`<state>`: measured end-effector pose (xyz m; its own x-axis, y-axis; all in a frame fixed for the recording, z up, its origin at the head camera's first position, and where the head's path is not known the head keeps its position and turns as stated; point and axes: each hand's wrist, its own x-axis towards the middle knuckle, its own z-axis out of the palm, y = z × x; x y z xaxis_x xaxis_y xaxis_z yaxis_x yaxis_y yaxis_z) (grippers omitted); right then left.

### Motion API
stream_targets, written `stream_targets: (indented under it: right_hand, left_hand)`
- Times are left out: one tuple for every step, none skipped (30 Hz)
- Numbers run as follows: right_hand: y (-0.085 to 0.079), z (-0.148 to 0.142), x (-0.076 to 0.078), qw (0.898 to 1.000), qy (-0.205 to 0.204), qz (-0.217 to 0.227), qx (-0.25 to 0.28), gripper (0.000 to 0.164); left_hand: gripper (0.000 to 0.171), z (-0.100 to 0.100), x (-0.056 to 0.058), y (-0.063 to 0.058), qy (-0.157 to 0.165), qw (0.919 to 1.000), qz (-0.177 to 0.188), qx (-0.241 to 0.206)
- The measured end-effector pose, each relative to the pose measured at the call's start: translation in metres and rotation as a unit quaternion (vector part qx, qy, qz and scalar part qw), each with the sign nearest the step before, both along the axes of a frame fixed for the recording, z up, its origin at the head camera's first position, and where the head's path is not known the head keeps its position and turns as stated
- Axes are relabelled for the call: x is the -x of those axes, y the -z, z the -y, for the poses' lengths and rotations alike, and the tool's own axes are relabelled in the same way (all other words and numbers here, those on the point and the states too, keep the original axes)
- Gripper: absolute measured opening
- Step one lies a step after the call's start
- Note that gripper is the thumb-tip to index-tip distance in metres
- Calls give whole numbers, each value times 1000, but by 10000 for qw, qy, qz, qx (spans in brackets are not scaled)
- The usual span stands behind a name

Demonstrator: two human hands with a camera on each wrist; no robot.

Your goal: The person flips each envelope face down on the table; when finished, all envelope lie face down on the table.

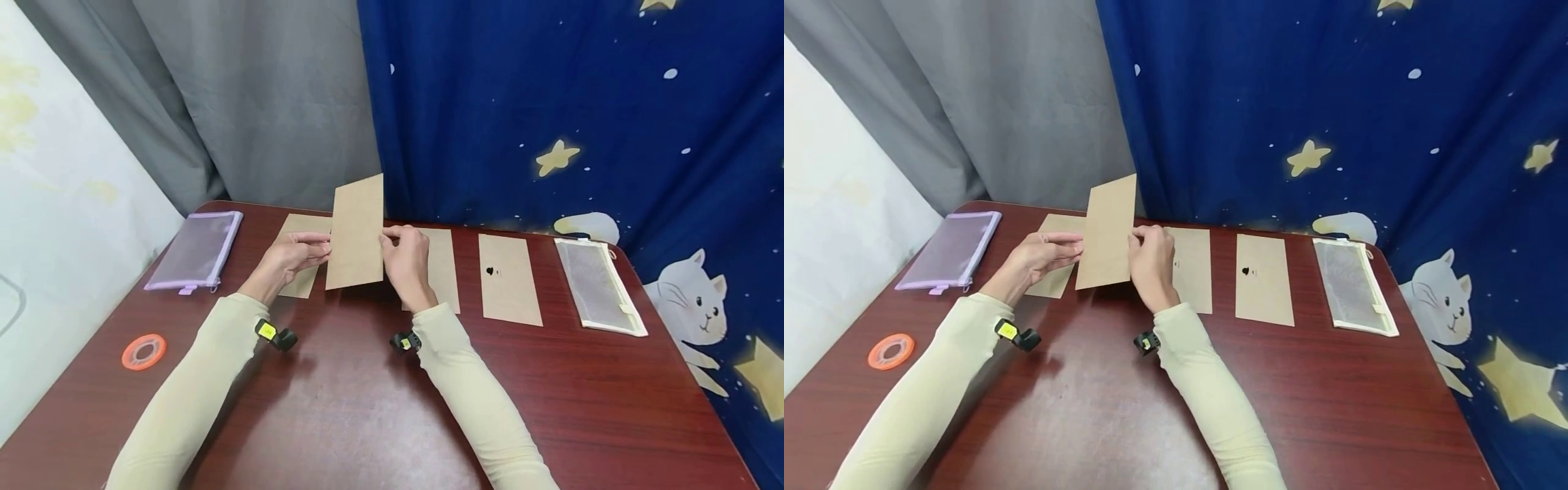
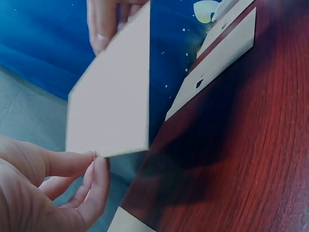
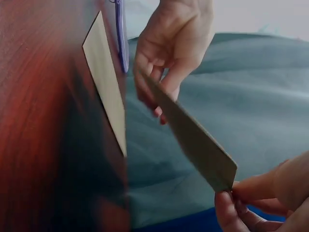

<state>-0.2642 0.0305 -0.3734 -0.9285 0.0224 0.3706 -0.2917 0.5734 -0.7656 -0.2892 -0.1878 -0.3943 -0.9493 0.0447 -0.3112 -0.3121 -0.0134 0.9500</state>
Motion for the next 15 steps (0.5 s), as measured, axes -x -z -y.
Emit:
stream_targets:
  right_hand:
    - [3, -2, 2, 9999, 34, 104, 80, 15]
    - [6, -3, 3, 9996, 64, 232, 138, 15]
    - [9, -4, 5, 9990, 63, 387, 215, 15]
    - [12, -4, 5, 9980, 54, 570, 279, 16]
    - [15, -4, 6, 9967, 40, 748, 324, 17]
    - [18, -5, 7, 9950, 14, 921, 379, 19]
    - [21, -4, 7, 9935, -12, 1058, 429, 19]
    - [23, -4, 7, 9921, -22, 1165, 467, 20]
    - [25, -4, 8, 9912, -32, 1229, 500, 21]
    - [27, -4, 8, 9909, -19, 1248, 497, 21]
    - [29, -3, 9, 9913, 9, 1232, 468, 20]
    - [31, -3, 10, 9922, 52, 1171, 416, 19]
    - [34, -2, 11, 9931, 91, 1112, 369, 18]
    - [36, -2, 12, 9937, 126, 1072, 316, 17]
    - [39, -2, 12, 9947, 198, 983, 226, 16]
  left_hand:
    - [50, 1, -1, 0, 34, 9999, -65, 81]
    - [50, 1, -2, 0, 45, 9997, -125, 183]
    - [49, 2, -3, 1, 54, 9994, -181, 284]
    - [48, 2, -4, 1, 60, 9989, -248, 402]
    - [47, 3, -5, 2, 62, 9981, -325, 517]
    - [46, 3, -6, 2, 58, 9972, -387, 642]
    - [44, 3, -7, 3, 42, 9959, -465, 774]
    - [42, 3, -8, 4, 36, 9941, -547, 935]
    - [40, 2, -8, 5, 10, 9920, -611, 1107]
    - [38, 1, -9, 6, -3, 9897, -677, 1264]
    - [36, 0, -9, 7, -36, 9868, -727, 1449]
    - [35, -1, -9, 8, -64, 9831, -774, 1661]
    - [32, -2, -8, 9, -117, 9793, -812, 1850]
    - [31, -4, -8, 11, -153, 9746, -850, 2068]
    - [29, -5, -8, 12, -208, 9698, -862, 2271]
